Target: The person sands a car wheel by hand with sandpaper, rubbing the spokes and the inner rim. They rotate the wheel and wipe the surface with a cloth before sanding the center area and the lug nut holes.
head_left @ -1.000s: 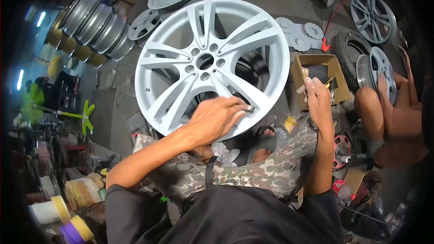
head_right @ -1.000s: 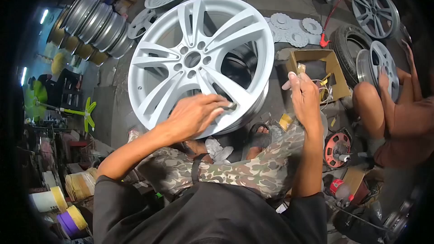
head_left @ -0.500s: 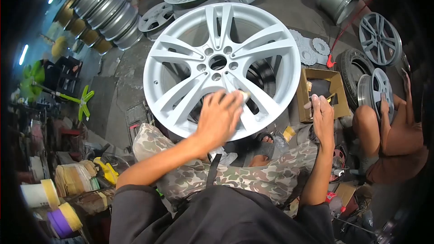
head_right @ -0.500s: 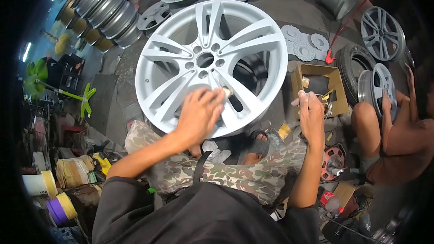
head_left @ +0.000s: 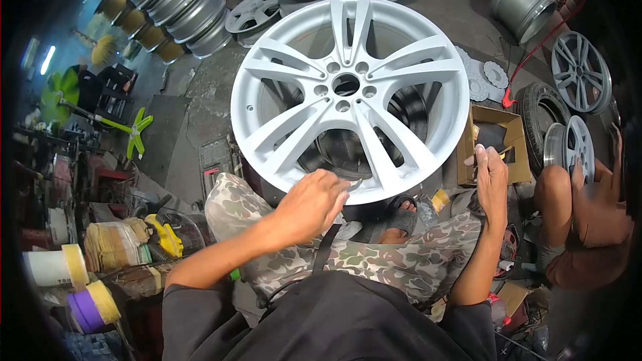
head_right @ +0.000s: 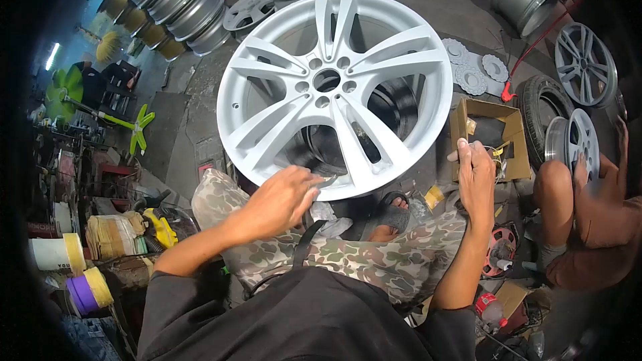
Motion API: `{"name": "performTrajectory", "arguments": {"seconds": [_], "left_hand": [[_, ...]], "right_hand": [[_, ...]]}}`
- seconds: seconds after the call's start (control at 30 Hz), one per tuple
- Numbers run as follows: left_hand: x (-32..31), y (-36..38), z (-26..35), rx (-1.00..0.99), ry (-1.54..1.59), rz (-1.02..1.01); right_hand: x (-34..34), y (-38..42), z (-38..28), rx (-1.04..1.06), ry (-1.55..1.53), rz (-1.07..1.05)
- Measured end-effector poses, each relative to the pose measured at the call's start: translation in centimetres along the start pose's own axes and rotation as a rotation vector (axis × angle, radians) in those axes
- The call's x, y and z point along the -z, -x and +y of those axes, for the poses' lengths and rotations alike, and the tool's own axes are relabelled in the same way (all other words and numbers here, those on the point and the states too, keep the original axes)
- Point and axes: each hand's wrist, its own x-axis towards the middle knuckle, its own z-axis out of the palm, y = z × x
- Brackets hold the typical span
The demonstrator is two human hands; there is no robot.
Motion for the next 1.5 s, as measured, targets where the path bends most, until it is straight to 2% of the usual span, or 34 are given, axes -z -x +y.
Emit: {"name": "performTrajectory", "arguments": {"seconds": [0.03,0.1,0.13,0.2,0.3,0.43,0.47,0.5,0.57,0.63,0.73,0.87,0.93,0.97,1.03,1.13,1.23,1.3,1.43,1.5], "left_hand": [[0.1,-1.0,-0.9,0.003,0.001,0.005],[0.6,-4.0,-2.7,0.150,0.114,-0.336],[0.2,-5.2,-3.5,0.149,0.113,-0.332],[-0.5,-6.8,-4.5,0.063,0.228,-0.492],[1.8,-5.5,-5.2,0.050,0.159,-0.477],[3.5,-5.3,-4.4,0.203,0.013,-0.599],[1.0,-4.8,-5.0,0.115,0.137,-0.394],[-0.2,-5.2,-4.8,0.112,0.137,-0.392],[-1.9,-6.3,-4.4,-0.016,0.174,-0.364],[-0.2,-5.8,-4.7,-0.006,0.257,-0.400],[2.8,-5.2,-3.9,0.249,0.054,-0.620],[-0.3,-6.8,-5.4,0.216,0.093,-0.669],[-0.6,-7.6,-5.3,0.204,0.186,-0.595],[0.3,-7.1,-5.6,0.260,0.154,-0.699],[2.8,-5.6,-4.8,0.203,0.065,-0.647],[4.2,-5.5,-3.0,0.236,-0.013,-0.618],[0.3,-6.1,-5.4,0.147,0.017,-0.560],[0.9,-5.7,-6.1,0.087,-0.013,-0.518],[3.2,-4.8,-5.1,0.209,-0.079,-0.534],[2.0,-5.7,-5.2,0.079,-0.041,-0.524]], "right_hand": [[0.1,-0.1,-0.3,-0.023,0.023,-0.012],[-0.3,-0.2,-1.0,-0.007,0.018,-0.022],[-0.4,-0.2,-1.1,-0.001,0.012,-0.031],[-0.6,-0.1,-1.2,0.034,0.027,-0.034],[-0.7,0.0,-1.3,0.039,0.012,-0.026],[-0.3,-0.2,-1.3,-0.066,0.004,-0.057],[-0.2,-0.5,-1.5,-0.031,0.035,-0.049],[-0.4,-0.8,-1.5,-0.030,0.037,-0.046],[-0.7,-1.2,-1.4,0.037,-0.008,-0.043],[-0.7,-1.2,-1.4,0.081,0.016,-0.048],[-1.2,-1.0,-1.7,0.017,-0.025,-0.118],[-0.5,-2.0,-1.5,0.015,-0.002,-0.071],[-0.4,-2.1,-1.5,0.032,0.022,-0.078],[-0.3,-2.1,-1.4,0.045,0.039,-0.099],[0.0,-2.0,-1.1,-0.006,0.027,-0.135],[-0.2,-2.0,-0.2,-0.026,0.012,-0.130],[-0.1,-2.5,0.0,0.009,0.011,-0.092],[-0.1,-2.5,-0.1,0.050,0.012,-0.099],[0.4,-1.6,-0.1,-0.063,-0.023,-0.105],[0.4,-1.6,0.2,-0.071,0.033,-0.085]]}}
